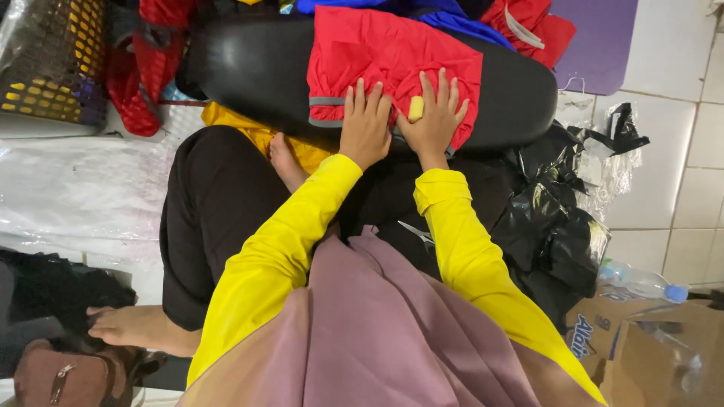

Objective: Cleaning a garment with a sponge, folding it, and packing it into plastic and shipping bags.

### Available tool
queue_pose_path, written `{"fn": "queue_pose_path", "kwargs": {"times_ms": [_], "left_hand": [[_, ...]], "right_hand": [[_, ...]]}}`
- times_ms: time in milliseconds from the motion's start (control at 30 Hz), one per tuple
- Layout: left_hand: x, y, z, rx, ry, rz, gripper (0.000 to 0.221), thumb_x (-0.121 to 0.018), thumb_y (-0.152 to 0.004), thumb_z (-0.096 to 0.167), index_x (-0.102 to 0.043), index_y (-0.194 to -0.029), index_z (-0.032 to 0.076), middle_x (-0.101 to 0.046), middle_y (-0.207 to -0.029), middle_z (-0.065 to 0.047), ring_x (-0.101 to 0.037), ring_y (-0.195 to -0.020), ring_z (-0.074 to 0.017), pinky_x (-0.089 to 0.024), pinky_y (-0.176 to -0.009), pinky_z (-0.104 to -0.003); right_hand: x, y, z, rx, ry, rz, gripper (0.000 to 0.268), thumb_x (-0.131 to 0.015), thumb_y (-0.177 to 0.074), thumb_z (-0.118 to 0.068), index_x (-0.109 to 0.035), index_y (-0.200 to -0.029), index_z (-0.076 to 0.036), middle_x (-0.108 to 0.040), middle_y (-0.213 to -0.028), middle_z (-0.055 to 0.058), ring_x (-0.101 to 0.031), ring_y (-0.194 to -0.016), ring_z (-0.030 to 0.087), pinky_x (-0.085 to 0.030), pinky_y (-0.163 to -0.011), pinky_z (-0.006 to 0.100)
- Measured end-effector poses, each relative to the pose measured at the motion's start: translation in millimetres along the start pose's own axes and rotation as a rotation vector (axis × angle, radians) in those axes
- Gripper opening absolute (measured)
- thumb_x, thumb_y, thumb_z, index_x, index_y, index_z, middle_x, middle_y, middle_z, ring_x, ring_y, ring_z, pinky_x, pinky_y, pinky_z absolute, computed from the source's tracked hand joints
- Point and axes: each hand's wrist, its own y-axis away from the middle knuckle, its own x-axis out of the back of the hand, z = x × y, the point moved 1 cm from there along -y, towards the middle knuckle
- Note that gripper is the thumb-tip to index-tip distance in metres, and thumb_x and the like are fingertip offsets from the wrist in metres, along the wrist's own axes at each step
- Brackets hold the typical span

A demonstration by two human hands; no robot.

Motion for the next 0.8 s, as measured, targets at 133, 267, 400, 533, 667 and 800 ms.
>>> {"fn": "queue_pose_path", "kwargs": {"times_ms": [133,267,400,533,667,800], "left_hand": [[14.2,9.3,-11.6,-0.163,-0.062,-0.139,0.084,-0.065,-0.096,0.023,-0.02,-0.167,0.024,-0.013,-0.167,-0.031,-0.013,-0.155,-0.0499,-0.018,-0.128,-0.061],[-1.7,10.7,-12.5,-0.408,-0.08,-0.12,0.078,-0.056,-0.103,0.036,-0.026,-0.167,0.003,-0.019,-0.172,-0.018,-0.017,-0.158,-0.0393,-0.014,-0.128,-0.056],[-41.6,10.5,-16.5,-0.377,-0.103,-0.032,0.065,-0.052,-0.11,0.047,-0.035,-0.163,0.013,-0.03,-0.168,-0.015,-0.039,-0.15,-0.0355,-0.036,-0.12,-0.047],[-74.3,10.1,-14.4,-0.316,0.092,0.244,0.051,-0.05,-0.108,0.043,-0.053,-0.151,0.015,-0.048,-0.154,-0.019,-0.052,-0.136,-0.0399,-0.04,-0.112,-0.05],[-79.3,8.1,-14.0,-0.289,0.136,0.34,0.034,-0.056,-0.106,0.038,-0.064,-0.133,0.019,-0.056,-0.147,-0.015,-0.057,-0.13,-0.0378,-0.044,-0.108,-0.048],[-83.9,8.6,-15.1,-0.27,0.154,0.365,0.027,-0.059,-0.105,0.035,-0.069,-0.129,0.027,-0.061,-0.142,-0.009,-0.059,-0.129,-0.0333,-0.044,-0.108,-0.046]], "right_hand": [[-4.2,1.2,0.9,0.022,-0.023,0.061,0.062,-0.049,-0.1,-0.061,-0.053,-0.151,-0.027,-0.039,-0.163,0.008,-0.032,-0.15,0.04,-0.023,-0.113,0.073],[-7.8,-0.6,5.4,0.008,-0.05,0.06,0.053,-0.044,-0.104,-0.049,-0.054,-0.151,-0.026,-0.039,-0.163,0.007,-0.032,-0.15,0.038,-0.02,-0.115,0.07],[-26.9,-9.3,28.5,-0.13,-0.344,0.039,0.058,-0.023,-0.107,-0.049,-0.053,-0.15,-0.027,-0.047,-0.161,-0.001,-0.028,-0.154,0.027,-0.006,-0.122,0.057],[-17.2,-9.0,41.6,-0.008,-0.794,0.377,0.042,-0.035,-0.115,-0.034,-0.055,-0.146,-0.013,-0.055,-0.131,0.01,-0.057,-0.129,0.025,-0.039,-0.115,0.043],[-12.7,-11.1,30.1,0.398,-0.266,0.174,0.043,-0.058,-0.1,-0.053,-0.058,-0.12,-0.015,-0.052,-0.099,0.004,-0.055,-0.092,0.03,-0.042,-0.082,0.043],[-19.3,-37.0,52.7,0.42,0.224,0.045,0.06,-0.032,-0.104,-0.073,-0.057,-0.108,-0.018,-0.056,-0.093,0.006,-0.057,-0.089,0.031,-0.041,-0.073,0.049]]}}
